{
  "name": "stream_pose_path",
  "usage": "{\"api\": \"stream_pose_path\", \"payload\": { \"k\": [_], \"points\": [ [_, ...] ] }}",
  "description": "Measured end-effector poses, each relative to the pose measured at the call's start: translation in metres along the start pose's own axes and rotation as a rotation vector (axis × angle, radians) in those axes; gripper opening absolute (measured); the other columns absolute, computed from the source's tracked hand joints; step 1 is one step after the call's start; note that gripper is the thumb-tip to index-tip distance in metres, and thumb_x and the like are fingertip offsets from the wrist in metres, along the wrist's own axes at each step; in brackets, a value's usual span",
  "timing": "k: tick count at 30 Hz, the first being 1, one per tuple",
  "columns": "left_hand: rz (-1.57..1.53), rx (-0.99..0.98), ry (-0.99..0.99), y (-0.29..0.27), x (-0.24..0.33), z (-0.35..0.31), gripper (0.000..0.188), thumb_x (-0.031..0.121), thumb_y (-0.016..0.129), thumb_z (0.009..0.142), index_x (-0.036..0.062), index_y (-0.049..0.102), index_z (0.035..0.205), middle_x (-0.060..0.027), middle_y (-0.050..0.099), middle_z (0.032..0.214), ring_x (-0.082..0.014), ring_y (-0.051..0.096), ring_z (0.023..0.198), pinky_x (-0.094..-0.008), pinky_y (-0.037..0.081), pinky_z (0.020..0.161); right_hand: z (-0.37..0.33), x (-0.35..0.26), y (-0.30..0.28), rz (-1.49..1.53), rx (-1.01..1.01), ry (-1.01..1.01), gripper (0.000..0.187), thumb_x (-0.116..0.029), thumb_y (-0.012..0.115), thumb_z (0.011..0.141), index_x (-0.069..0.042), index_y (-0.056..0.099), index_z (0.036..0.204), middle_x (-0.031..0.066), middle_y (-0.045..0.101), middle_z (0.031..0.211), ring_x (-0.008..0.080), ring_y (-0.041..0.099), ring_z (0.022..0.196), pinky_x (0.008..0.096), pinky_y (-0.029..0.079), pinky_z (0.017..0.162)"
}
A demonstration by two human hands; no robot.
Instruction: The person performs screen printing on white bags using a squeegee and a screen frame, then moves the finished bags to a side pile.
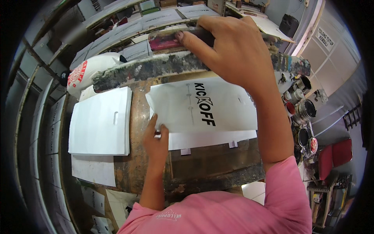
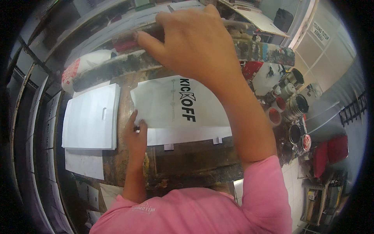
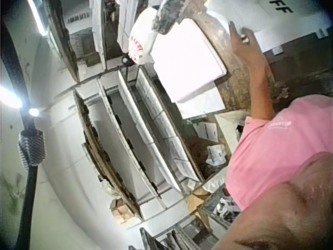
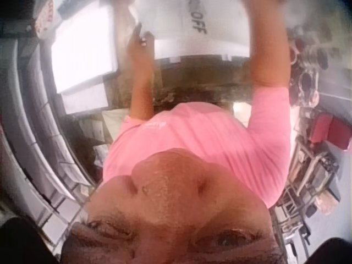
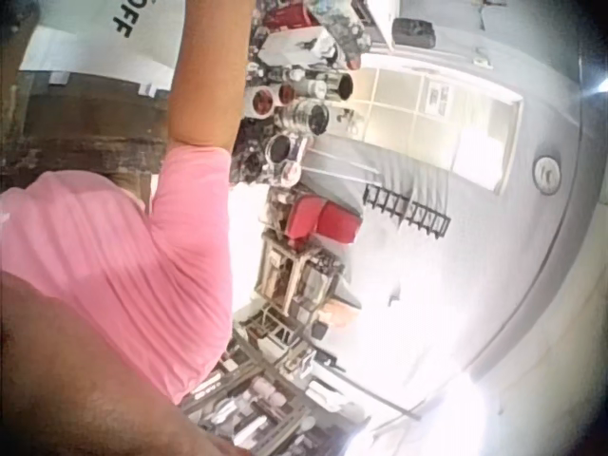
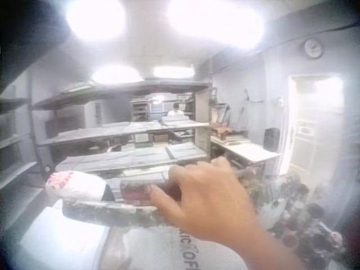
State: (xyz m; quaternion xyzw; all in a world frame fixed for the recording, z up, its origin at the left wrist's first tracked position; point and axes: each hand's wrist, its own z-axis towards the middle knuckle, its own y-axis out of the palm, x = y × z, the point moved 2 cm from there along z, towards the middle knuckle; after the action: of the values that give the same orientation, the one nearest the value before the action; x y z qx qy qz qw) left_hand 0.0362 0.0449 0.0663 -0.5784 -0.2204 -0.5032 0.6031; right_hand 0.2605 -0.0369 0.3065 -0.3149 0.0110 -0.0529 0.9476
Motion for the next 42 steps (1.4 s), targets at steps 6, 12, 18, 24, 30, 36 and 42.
{"api": "stream_pose_path", "payload": {
  "k": [6,12,18,24,30,36,42],
  "points": [
    [-0.076,0.214,-0.077,-0.085,-0.07,-0.003,0.054,0.001,0.065,0.091,0.0023,0.064,0.145,0.0064,0.049,0.069,-0.0029,0.04,0.056,-0.0221,0.037,0.053,-0.001,-0.005,0.001,0.039,-0.041,0.019,0.049,-0.049,0.066,0.097,-0.002,0.073,0.088,0.0154,0.067,0.072,0.037,0.064,0.073,0.0463,0.044,0.078],
    [0.084,0.291,-0.063,-0.199,-0.151,0.029,0.068,-0.003,0.064,0.079,0.0074,0.065,0.145,0.0022,0.058,0.074,-0.0049,0.042,0.056,-0.0234,0.04,0.053,-0.02,-0.002,0.002,0.02,-0.006,0.007,0.047,-0.048,0.066,0.097,-0.003,0.072,0.088,0.0152,0.067,0.073,0.0352,0.062,0.07,0.0458,0.044,0.078],
    [0.533,0.386,0.073,-0.322,-0.252,0.094,0.07,0.001,0.066,0.079,0.009,0.061,0.149,-0.0228,0.071,0.12,-0.022,0.066,0.086,-0.0373,0.054,0.082,-0.023,-0.015,-0.003,0.02,-0.028,0.048,0.051,-0.05,0.064,0.096,-0.001,0.071,0.084,0.0166,0.068,0.075,0.0369,0.067,0.079,0.047,0.044,0.087],
    [0.887,0.669,0.038,-0.351,-0.236,0.12,0.081,0.033,0.077,0.096,0.0008,0.04,0.16,-0.0313,0.037,0.163,-0.0489,0.057,0.134,-0.0481,0.041,0.119,-0.016,-0.021,0.01,0.045,0.107,-0.039,0.052,-0.052,0.063,0.096,-0.001,0.071,0.102,0.0175,0.07,0.074,0.0373,0.069,0.079,0.0478,0.045,0.087],
    [-0.979,-0.479,0.106,-0.088,0.016,-0.041,0.088,0.043,0.074,0.1,0.0005,0.03,0.163,-0.022,0.058,0.146,-0.0352,0.053,0.141,-0.051,0.042,0.12,-0.085,-0.029,0.007,-0.049,-0.131,0.01,0.059,-0.049,0.064,0.096,-0.001,0.061,0.131,0.0197,0.071,0.1,0.0362,0.067,0.099,0.0487,0.044,0.09],
    [-1.42,-0.236,-0.686,-0.058,-0.047,-0.128,0.094,0.072,0.05,0.101,-0.0028,0.03,0.154,-0.027,0.054,0.143,-0.0416,0.052,0.14,-0.0568,0.042,0.12,-0.196,-0.016,0.036,0.32,-0.972,-0.077,0.042,-0.018,0.075,0.089,-0.007,0.067,0.129,0.0161,0.066,0.11,0.0375,0.061,0.109,0.0484,0.047,0.095],
    [-1.167,-0.263,-0.865,-0.03,-0.101,-0.15,0.097,0.075,0.04,0.103,-0.0047,0.024,0.155,-0.0304,0.052,0.145,-0.041,0.055,0.138,-0.0535,0.044,0.118,-0.218,0.043,0.167,0.327,-0.678,0.011,0.04,-0.02,0.073,0.091,-0.017,0.066,0.131,0.0098,0.07,0.112,0.0355,0.064,0.109,0.0515,0.05,0.096]
  ]
}}
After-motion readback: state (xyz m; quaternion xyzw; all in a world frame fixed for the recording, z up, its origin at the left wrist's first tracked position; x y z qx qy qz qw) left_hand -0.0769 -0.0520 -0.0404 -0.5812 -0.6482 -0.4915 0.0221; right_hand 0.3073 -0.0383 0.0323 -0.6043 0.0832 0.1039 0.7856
